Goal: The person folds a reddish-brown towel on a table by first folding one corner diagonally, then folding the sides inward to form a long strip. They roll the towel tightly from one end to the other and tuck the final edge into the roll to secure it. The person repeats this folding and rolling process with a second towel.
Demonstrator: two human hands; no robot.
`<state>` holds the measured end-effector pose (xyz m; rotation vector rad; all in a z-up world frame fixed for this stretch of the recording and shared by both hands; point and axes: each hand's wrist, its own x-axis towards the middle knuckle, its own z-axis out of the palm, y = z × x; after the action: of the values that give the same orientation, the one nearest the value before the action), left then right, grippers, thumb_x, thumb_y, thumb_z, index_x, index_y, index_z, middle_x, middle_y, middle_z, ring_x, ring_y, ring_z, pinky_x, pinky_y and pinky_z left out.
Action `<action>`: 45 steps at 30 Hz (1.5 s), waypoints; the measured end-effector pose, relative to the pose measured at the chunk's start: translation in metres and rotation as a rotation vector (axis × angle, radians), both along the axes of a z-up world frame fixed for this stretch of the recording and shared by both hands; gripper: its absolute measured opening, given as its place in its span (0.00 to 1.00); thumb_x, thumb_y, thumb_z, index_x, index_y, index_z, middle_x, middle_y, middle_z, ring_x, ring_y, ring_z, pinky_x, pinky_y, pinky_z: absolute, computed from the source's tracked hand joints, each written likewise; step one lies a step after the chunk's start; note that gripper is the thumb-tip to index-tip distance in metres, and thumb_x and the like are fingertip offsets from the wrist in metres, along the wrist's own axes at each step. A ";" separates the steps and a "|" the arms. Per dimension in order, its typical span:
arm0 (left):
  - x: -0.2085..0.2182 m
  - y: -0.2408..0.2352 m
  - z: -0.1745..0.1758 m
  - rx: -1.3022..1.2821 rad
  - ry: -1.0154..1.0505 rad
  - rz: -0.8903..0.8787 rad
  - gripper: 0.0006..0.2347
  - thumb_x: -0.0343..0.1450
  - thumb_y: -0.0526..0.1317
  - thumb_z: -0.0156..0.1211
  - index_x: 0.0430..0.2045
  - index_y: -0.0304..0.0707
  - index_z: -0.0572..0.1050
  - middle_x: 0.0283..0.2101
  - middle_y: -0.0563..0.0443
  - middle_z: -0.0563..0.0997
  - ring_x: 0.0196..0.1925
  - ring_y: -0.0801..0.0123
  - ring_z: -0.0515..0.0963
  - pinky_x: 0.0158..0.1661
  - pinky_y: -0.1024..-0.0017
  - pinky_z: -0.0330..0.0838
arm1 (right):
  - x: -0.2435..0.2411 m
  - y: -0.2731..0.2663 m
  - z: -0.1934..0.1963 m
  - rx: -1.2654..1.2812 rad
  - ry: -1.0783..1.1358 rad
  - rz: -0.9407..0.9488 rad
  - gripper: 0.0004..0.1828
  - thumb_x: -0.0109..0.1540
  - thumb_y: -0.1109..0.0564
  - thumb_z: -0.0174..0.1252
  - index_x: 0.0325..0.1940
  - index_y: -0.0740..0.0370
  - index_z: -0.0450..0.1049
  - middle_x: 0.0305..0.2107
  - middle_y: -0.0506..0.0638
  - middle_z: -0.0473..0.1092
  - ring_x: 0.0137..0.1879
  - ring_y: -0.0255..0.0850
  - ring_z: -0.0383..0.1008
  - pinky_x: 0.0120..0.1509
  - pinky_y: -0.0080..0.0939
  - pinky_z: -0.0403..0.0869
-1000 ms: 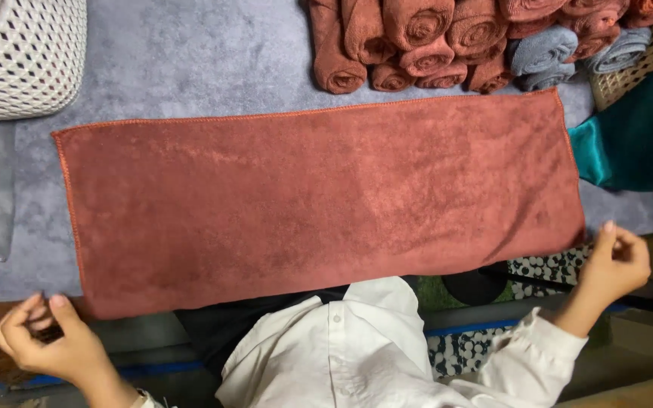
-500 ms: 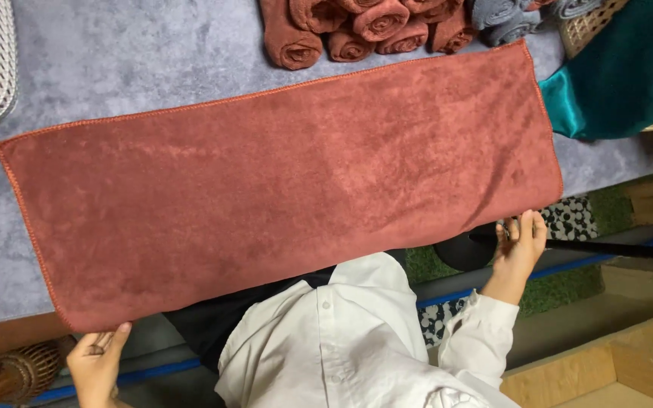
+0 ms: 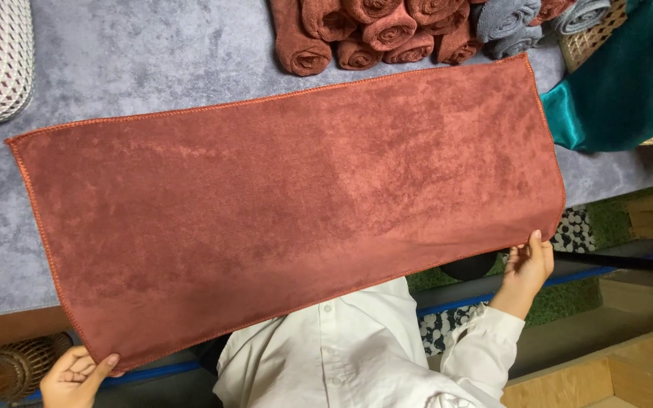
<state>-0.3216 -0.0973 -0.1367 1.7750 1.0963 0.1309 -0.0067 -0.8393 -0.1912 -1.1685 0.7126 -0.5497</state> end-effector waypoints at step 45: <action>0.306 0.117 0.083 0.838 -0.512 -0.631 0.05 0.77 0.29 0.65 0.45 0.34 0.84 0.46 0.46 0.82 0.51 0.57 0.77 0.55 0.63 0.69 | 0.177 0.398 0.163 -0.346 -0.021 1.351 0.07 0.68 0.55 0.59 0.40 0.60 0.75 0.17 0.49 0.71 0.20 0.33 0.72 0.23 0.29 0.73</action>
<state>-0.0153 0.0199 -0.0534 2.5364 0.0467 0.6862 0.1699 -0.4416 -0.0283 -1.6549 -0.2955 0.4819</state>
